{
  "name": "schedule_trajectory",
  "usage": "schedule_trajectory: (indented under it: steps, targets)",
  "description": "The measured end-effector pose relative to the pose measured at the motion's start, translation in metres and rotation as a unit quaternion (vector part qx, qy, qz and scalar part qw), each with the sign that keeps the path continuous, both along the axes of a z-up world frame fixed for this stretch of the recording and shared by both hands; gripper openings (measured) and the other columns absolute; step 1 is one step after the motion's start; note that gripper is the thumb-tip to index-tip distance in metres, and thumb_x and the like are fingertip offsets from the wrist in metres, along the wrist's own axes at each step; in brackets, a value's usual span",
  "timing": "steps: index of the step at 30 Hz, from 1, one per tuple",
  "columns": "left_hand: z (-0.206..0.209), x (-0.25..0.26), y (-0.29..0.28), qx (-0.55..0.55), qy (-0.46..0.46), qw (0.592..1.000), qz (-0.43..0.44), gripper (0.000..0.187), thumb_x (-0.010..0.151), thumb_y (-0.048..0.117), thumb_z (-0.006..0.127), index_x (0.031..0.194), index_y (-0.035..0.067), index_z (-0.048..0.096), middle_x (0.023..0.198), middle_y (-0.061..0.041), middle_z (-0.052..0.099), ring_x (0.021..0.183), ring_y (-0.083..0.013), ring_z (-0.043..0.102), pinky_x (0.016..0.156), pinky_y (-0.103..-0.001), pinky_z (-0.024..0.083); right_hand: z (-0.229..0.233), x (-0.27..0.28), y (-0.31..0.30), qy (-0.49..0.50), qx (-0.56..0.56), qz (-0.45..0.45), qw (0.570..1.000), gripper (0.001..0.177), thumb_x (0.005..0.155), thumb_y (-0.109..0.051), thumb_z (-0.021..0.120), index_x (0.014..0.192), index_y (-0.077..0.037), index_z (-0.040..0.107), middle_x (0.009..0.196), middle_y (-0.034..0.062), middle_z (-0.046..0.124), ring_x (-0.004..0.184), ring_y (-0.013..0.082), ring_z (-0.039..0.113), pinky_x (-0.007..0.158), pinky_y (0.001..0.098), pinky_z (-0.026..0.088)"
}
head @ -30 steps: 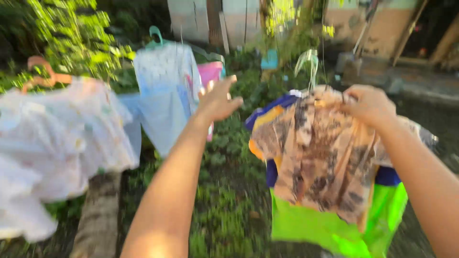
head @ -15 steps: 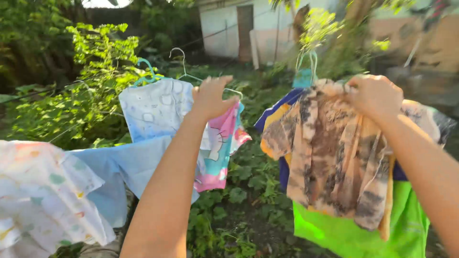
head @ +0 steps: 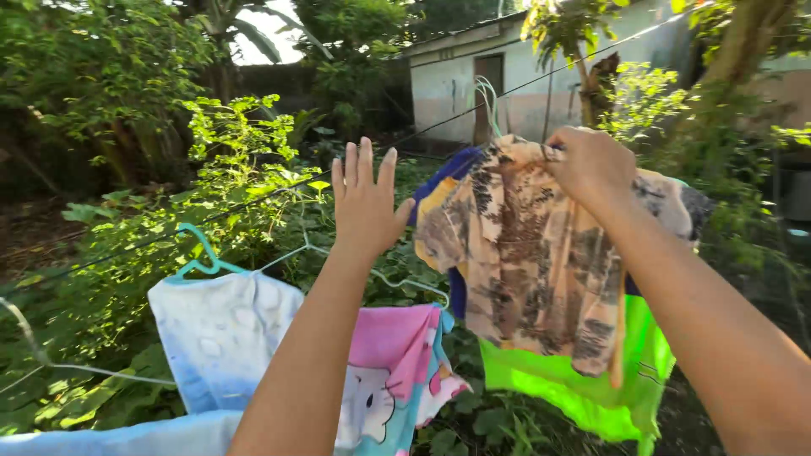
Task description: Hanging clothes on a clothesline using hangers.
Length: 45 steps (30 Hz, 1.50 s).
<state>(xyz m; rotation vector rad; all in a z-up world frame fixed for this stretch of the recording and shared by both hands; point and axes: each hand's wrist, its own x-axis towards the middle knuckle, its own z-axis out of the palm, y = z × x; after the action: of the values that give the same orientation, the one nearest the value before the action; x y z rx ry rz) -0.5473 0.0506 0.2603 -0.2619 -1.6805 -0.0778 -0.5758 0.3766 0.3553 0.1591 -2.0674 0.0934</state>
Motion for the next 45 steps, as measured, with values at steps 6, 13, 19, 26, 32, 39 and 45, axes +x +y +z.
schedule_trajectory:
  steps: [6, 13, 19, 26, 32, 39, 45]
  targets:
    - [0.002, -0.015, 0.001, 0.093, -0.029, 0.994, 0.054, 0.088, 0.083, 0.046, 0.075, 0.155, 0.009, 0.041, 0.146, -0.023, 0.048, 0.138, -0.0432, 0.04, 0.115, -0.057, 0.024, 0.015, -0.092, -0.042, 0.057, 0.018, 0.12, 0.991, 0.034, 0.082, -0.04, 0.084, 0.111, -0.025, 0.075, 0.106, 0.0073, 0.075, 0.1, 0.0323, 0.07, 0.078, 0.0485, 0.053]
    - [0.009, -0.051, 0.057, 0.164, 0.074, 0.979, 0.096, 0.049, 0.093, 0.044, 0.07, 0.126, 0.008, 0.063, 0.13, -0.018, 0.061, 0.126, -0.0388, 0.054, 0.106, -0.055, 0.037, -0.05, -0.164, -0.066, -0.086, -0.023, 0.215, 0.973, 0.039, 0.082, -0.045, 0.08, 0.114, -0.024, 0.07, 0.101, 0.0076, 0.073, 0.097, 0.031, 0.07, 0.077, 0.0457, 0.054]
    - [0.004, -0.192, 0.089, 0.369, -0.092, 0.925, 0.012, 0.043, 0.1, 0.046, 0.062, 0.104, 0.004, 0.067, 0.094, -0.024, 0.072, 0.09, -0.0455, 0.068, 0.081, -0.055, 0.052, -0.055, -0.205, -0.039, -0.298, -0.026, 0.514, 0.804, 0.043, 0.081, -0.037, 0.075, 0.116, -0.014, 0.067, 0.094, -0.0009, 0.071, 0.082, 0.0144, 0.064, 0.069, 0.0356, 0.053]
    - [-0.023, -0.185, 0.082, 0.332, 0.067, 0.93, -0.142, 0.029, 0.101, 0.032, 0.058, 0.1, 0.007, 0.074, 0.089, -0.012, 0.079, 0.084, -0.0306, 0.075, 0.074, -0.041, 0.057, -0.042, -0.204, -0.012, -0.317, -0.001, 0.422, 0.85, 0.024, 0.1, -0.031, 0.064, 0.115, -0.014, 0.073, 0.084, 0.0073, 0.073, 0.067, 0.0285, 0.071, 0.065, 0.0419, 0.056]
    - [-0.03, -0.16, 0.08, 0.445, -0.018, 0.868, -0.221, 0.03, 0.094, 0.032, 0.066, 0.11, 0.007, 0.058, 0.09, -0.008, 0.081, 0.065, -0.0186, 0.067, 0.06, -0.034, 0.05, -0.016, -0.26, 0.069, -0.029, 0.086, 0.369, 0.925, 0.027, 0.097, -0.023, 0.066, 0.124, -0.026, 0.072, 0.104, 0.0074, 0.073, 0.092, 0.0303, 0.072, 0.074, 0.0447, 0.055]
    - [-0.028, -0.164, 0.087, 0.372, -0.014, 0.903, -0.214, 0.025, 0.101, 0.03, 0.062, 0.103, 0.005, 0.066, 0.094, -0.008, 0.081, 0.066, -0.013, 0.068, 0.062, -0.029, 0.052, 0.023, -0.364, 0.203, 0.1, 0.025, 0.218, 0.97, 0.027, 0.103, -0.014, 0.065, 0.118, -0.03, 0.079, 0.099, 0.0043, 0.067, 0.091, 0.0272, 0.067, 0.08, 0.045, 0.052]
    - [-0.01, -0.2, 0.099, 0.3, 0.043, 0.93, -0.206, 0.023, 0.108, 0.026, 0.06, 0.108, 0.004, 0.067, 0.096, -0.009, 0.08, 0.078, -0.0144, 0.072, 0.07, -0.031, 0.055, 0.084, -0.415, 0.29, 0.169, -0.006, 0.093, 0.981, 0.022, 0.098, -0.018, 0.072, 0.113, -0.031, 0.08, 0.104, 0.0084, 0.068, 0.089, 0.0346, 0.067, 0.072, 0.0492, 0.05]
